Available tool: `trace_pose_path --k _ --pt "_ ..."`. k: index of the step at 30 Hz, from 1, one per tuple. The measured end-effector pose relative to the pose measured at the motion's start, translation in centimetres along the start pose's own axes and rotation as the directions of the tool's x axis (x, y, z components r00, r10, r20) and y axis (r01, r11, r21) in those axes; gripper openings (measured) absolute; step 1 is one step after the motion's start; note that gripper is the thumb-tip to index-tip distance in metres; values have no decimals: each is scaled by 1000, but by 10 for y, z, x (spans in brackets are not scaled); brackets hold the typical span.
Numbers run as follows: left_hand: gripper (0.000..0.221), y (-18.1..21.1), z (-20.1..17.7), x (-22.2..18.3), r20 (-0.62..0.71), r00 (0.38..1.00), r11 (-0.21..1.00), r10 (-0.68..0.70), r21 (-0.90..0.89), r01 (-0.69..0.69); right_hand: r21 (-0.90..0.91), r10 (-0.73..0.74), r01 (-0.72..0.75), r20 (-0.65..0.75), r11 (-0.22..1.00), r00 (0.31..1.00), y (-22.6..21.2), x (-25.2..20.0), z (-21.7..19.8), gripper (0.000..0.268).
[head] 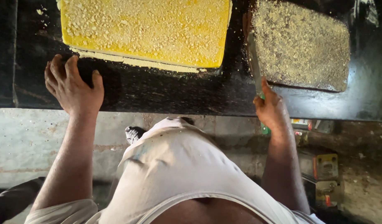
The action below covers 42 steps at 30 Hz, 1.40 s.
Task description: Trimming the edges of large dough or pastry sheets using a knife on a bakery workbench.
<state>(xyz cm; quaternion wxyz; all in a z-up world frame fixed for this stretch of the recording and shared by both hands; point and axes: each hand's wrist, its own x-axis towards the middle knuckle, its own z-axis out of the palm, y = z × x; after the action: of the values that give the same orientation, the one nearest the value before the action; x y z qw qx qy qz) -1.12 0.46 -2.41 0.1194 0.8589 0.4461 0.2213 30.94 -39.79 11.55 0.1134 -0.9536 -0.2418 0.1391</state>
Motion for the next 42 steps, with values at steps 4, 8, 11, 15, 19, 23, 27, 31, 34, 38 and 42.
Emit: trace_pose_path --k 4,8,11,15,19,23,27,31,34,38,42 --pt "56 -1 1 -1 -1 1000 1000 13 -2 -13 -9 -132 131 -74 991 989 13 -1 7 70" --pt "55 -2 1 -2 -12 1000 1000 24 -7 -24 -17 7 -7 -7 1000 1000 -5 -13 -1 70" --pt "54 -1 -2 -2 -11 1000 999 26 -23 -26 -55 -5 4 -19 998 1000 5 -16 6 69" --pt "53 -3 -2 -2 0 999 999 33 -36 -33 -57 -58 55 -46 997 997 10 -21 10 70" --pt "53 -7 2 -2 0 999 999 53 -12 -53 -55 11 -11 -6 998 1000 0 -30 7 70" --pt "52 -6 -1 -2 16 998 998 58 -30 -57 -87 -22 19 -36 996 999 20 -37 20 70" --pt "53 -8 1 -3 -7 996 995 86 -49 -86 -68 -125 118 -117 991 985 30 -49 27 69" --pt "53 -9 -2 -4 -18 995 991 102 -87 -103 -69 59 -62 -34 996 998 6 -69 15 70" --pt "51 -10 -3 -5 -12 993 988 118 -102 -119 -70 94 -96 -28 993 995 15 -83 19 71" --pt "52 -9 -5 -5 -22 989 980 145 -131 -147 -64 1 -6 -75 998 997 21 -99 20 72" --pt "52 -12 -5 -5 -14 984 973 176 -148 -176 -67 -14 10 -62 998 998 16 -109 21 73"
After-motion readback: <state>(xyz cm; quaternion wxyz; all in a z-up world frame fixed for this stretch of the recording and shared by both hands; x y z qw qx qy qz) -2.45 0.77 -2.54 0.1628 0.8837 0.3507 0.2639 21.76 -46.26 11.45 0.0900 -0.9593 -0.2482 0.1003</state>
